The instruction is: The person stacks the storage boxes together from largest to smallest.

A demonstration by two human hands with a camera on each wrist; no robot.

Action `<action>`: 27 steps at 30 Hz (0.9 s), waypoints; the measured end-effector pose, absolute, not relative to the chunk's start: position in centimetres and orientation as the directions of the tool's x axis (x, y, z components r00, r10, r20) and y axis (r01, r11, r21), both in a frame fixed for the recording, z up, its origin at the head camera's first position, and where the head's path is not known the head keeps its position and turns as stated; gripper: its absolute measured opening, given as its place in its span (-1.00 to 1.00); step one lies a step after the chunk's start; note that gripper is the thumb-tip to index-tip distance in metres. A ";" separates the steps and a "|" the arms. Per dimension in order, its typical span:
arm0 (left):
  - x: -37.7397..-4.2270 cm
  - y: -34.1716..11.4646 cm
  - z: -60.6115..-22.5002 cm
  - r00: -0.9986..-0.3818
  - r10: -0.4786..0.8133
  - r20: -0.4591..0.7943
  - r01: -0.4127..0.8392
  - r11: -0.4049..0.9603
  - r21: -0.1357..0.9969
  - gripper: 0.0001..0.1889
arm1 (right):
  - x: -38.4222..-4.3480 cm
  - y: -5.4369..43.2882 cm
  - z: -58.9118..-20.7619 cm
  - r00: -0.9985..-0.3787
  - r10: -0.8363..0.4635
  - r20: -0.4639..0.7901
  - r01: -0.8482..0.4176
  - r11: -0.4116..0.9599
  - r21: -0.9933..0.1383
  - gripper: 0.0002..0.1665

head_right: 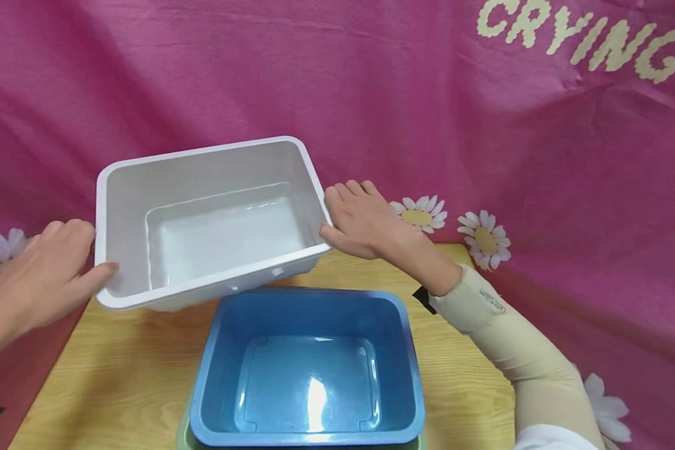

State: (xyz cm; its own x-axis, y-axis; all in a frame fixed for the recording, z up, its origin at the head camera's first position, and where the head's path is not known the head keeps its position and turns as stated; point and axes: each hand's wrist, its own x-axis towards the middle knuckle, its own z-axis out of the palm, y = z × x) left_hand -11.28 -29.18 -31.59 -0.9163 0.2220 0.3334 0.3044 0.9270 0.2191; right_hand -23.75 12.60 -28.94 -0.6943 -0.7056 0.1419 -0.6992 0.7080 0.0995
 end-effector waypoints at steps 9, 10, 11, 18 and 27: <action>-10.7 -26.2 -30.5 -0.903 0.267 0.336 0.343 0.919 0.192 -0.62 | -21.2 16.2 -28.6 -0.702 -0.688 0.184 -0.685 0.723 0.087 -0.78; -10.6 -25.9 -30.4 -0.902 0.270 0.336 0.345 0.919 0.189 -0.61 | -20.9 16.6 -28.7 -0.704 -0.685 0.188 -0.683 0.725 0.085 -0.77; -10.5 -25.6 -30.2 -0.903 0.271 0.334 0.345 0.920 0.185 -0.62 | -20.6 16.9 -28.7 -0.704 -0.683 0.193 -0.682 0.727 0.086 -0.77; -10.0 -23.8 -29.6 -0.902 0.299 0.312 0.364 0.915 0.175 -0.65 | -18.6 19.0 -28.9 -0.708 -0.672 0.219 -0.675 0.734 0.071 -0.75; -8.9 -22.5 -29.5 -0.897 0.321 0.305 0.385 0.905 0.182 -0.66 | -16.1 20.6 -28.9 -0.740 -0.639 0.212 -0.642 0.764 0.062 -0.71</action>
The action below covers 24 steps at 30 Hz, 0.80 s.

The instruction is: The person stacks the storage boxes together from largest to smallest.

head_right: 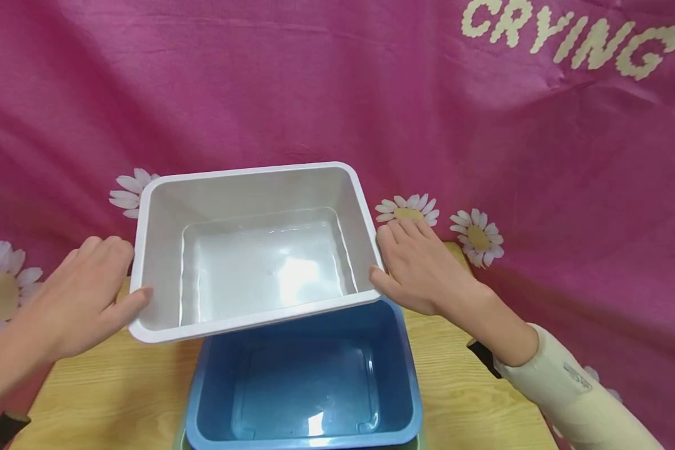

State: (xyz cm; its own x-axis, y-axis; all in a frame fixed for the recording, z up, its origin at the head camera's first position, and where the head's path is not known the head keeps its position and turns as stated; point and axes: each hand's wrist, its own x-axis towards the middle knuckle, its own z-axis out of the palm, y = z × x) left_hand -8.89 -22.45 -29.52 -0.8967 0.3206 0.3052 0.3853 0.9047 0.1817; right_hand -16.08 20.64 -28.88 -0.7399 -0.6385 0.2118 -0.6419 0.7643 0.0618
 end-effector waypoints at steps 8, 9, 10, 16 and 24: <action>-7.8 -21.7 -29.4 -0.897 0.336 0.289 0.397 0.898 0.188 -0.59 | -13.8 21.7 -28.4 -0.740 -0.630 0.236 -0.630 0.772 0.086 -0.74; -7.6 -21.6 -29.4 -0.893 0.340 0.295 0.404 0.895 0.189 -0.59 | -13.5 21.8 -28.3 -0.742 -0.628 0.236 -0.628 0.774 0.084 -0.74; -7.5 -21.5 -29.5 -0.888 0.344 0.305 0.410 0.892 0.190 -0.58 | -13.2 21.9 -28.2 -0.744 -0.625 0.238 -0.625 0.776 0.084 -0.75; -7.0 -21.0 -29.7 -0.857 0.373 0.356 0.454 0.872 0.180 -0.65 | -11.5 22.6 -28.0 -0.736 -0.627 0.254 -0.628 0.773 0.087 -0.76; -5.8 -20.3 -29.5 -0.896 0.352 0.269 0.409 0.892 0.193 -0.57 | -9.4 23.3 -27.7 -0.750 -0.618 0.236 -0.620 0.781 0.076 -0.73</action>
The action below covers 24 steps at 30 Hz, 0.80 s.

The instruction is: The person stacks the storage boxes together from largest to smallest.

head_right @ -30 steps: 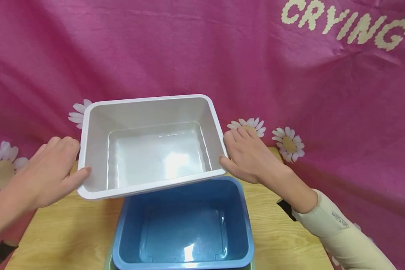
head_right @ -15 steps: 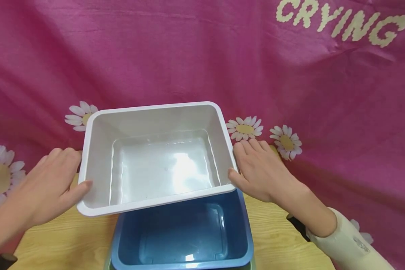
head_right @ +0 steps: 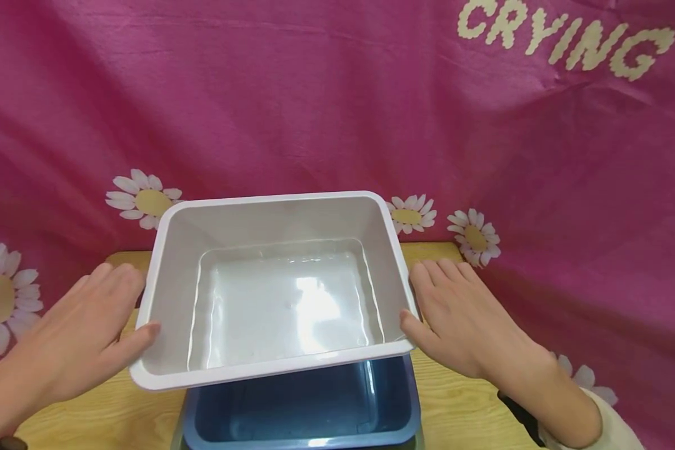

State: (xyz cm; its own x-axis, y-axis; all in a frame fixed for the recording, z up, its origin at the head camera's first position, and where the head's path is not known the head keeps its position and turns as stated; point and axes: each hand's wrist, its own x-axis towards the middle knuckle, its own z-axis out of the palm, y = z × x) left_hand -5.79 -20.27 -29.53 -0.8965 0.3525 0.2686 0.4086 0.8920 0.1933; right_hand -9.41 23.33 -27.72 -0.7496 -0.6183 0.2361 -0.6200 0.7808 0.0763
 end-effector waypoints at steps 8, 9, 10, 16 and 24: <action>-4.5 -19.6 -29.6 -0.913 0.351 0.210 0.392 0.896 0.208 -0.55 | -7.8 24.1 -28.4 -0.750 -0.618 0.234 -0.628 0.777 0.039 -0.70; -4.3 -19.5 -29.7 -0.911 0.353 0.211 0.395 0.896 0.205 -0.55 | -7.6 24.2 -28.5 -0.748 -0.620 0.236 -0.631 0.775 0.036 -0.70; -4.2 -19.5 -29.8 -0.906 0.360 0.222 0.404 0.892 0.204 -0.57 | -7.5 24.2 -28.6 -0.746 -0.621 0.240 -0.633 0.774 0.035 -0.71; -3.8 -19.1 -30.5 -0.888 0.384 0.254 0.438 0.874 0.210 -0.64 | -6.2 24.8 -29.9 -0.738 -0.621 0.263 -0.638 0.769 0.025 -0.69; -3.7 -18.4 -31.8 -0.915 0.367 0.168 0.399 0.885 0.241 -0.60 | -4.8 25.3 -31.7 -0.785 -0.581 0.215 -0.598 0.801 -0.020 -0.68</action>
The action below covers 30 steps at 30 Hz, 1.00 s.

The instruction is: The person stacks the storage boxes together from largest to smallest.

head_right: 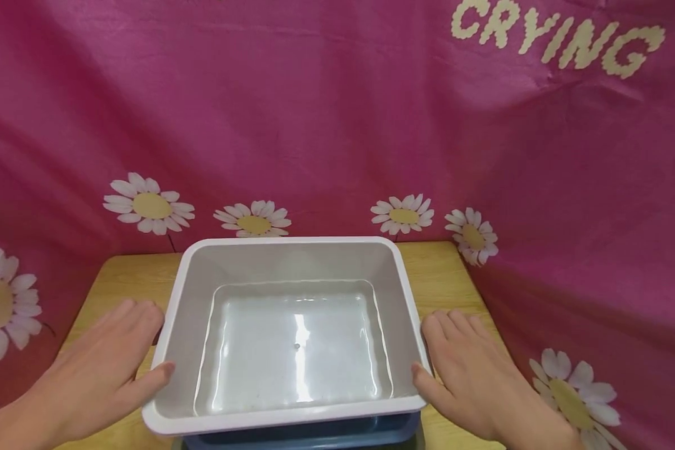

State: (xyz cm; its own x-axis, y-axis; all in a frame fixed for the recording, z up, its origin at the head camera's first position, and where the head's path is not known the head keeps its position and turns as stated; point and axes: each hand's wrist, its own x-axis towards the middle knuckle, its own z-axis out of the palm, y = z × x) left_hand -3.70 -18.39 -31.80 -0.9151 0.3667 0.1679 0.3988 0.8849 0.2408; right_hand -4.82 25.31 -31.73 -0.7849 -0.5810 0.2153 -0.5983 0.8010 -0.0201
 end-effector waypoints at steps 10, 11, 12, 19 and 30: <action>-3.7 -18.6 -34.5 -0.884 0.412 0.224 0.459 0.856 0.238 -0.64 | -4.1 25.1 -33.5 -0.821 -0.548 0.161 -0.551 0.834 0.028 -0.64; -3.7 -18.6 -34.7 -0.886 0.410 0.218 0.456 0.857 0.241 -0.63 | -4.1 25.0 -33.5 -0.825 -0.544 0.153 -0.546 0.837 0.032 -0.64; -3.7 -18.6 -34.9 -0.889 0.407 0.208 0.450 0.858 0.247 -0.63 | -4.2 25.0 -33.6 -0.830 -0.540 0.142 -0.542 0.840 0.031 -0.65; -3.7 -18.6 -36.1 -0.918 0.375 0.125 0.396 0.872 0.288 -0.63 | -4.4 24.8 -34.9 -0.835 -0.542 0.097 -0.545 0.838 -0.015 -0.67; -3.9 -18.7 -37.9 -0.922 0.375 0.098 0.387 0.872 0.299 -0.62 | -4.6 24.7 -36.5 -0.840 -0.538 0.076 -0.541 0.841 -0.025 -0.68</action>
State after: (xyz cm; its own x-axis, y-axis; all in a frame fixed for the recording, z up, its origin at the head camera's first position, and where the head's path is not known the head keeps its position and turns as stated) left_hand -3.87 -18.66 -37.91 -0.9217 0.3753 0.0976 0.3869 0.8724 0.2986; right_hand -4.62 24.71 -36.53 -0.8398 -0.5376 0.0761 -0.5406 0.8409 -0.0253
